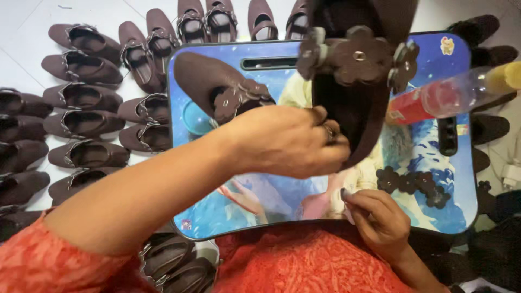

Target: The person wipes the exterior of brown flat shoes with a white cloth, focusing on the upper and sides. They handle several shoes one at a time, turning them over to wipe different areas, and occasionally pick up a bottle of liquid from the table.

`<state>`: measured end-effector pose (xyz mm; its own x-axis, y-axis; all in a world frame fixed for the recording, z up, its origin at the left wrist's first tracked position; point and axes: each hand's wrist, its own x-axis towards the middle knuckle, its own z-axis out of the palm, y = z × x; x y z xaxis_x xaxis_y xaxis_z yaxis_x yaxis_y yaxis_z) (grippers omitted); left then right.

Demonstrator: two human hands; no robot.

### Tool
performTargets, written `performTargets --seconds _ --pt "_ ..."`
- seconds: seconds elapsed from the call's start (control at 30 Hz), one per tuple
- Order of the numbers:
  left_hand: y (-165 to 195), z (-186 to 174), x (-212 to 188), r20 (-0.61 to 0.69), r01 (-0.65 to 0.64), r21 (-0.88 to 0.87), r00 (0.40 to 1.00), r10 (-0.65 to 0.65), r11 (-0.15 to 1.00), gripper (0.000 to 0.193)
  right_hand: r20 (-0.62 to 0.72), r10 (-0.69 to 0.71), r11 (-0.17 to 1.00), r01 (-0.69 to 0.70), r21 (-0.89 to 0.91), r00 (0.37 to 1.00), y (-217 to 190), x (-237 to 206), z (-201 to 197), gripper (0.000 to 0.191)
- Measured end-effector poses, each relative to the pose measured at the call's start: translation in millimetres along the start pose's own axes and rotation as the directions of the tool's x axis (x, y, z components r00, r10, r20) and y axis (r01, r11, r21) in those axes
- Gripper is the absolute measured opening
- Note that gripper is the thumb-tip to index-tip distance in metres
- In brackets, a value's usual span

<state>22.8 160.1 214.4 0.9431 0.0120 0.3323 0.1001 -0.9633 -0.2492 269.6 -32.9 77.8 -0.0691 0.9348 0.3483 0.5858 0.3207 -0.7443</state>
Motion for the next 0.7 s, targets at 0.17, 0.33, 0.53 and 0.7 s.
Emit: performTargets --seconds 0.17,0.33,0.53,0.7 --pt "-35 63 3 0.036 -0.289 -0.049 0.956 0.291 0.956 0.015 -0.044 0.071 0.995 -0.068 0.068 0.997 2 -5 -14 0.027" --pt "-37 88 -2 0.317 -0.199 -0.1 0.922 0.221 0.975 0.009 -0.039 0.116 0.993 -0.116 0.003 0.992 13 6 -33 0.028" --pt "-25 59 -21 0.209 0.127 0.019 0.97 -0.128 0.992 0.03 -0.26 0.01 1.0 -0.016 -0.021 0.966 6 43 -89 0.022" --pt "29 48 -29 0.196 0.725 -0.128 0.687 -0.699 0.677 0.03 -0.489 -0.016 0.99 -0.055 -0.13 0.872 -10 97 -132 0.014"
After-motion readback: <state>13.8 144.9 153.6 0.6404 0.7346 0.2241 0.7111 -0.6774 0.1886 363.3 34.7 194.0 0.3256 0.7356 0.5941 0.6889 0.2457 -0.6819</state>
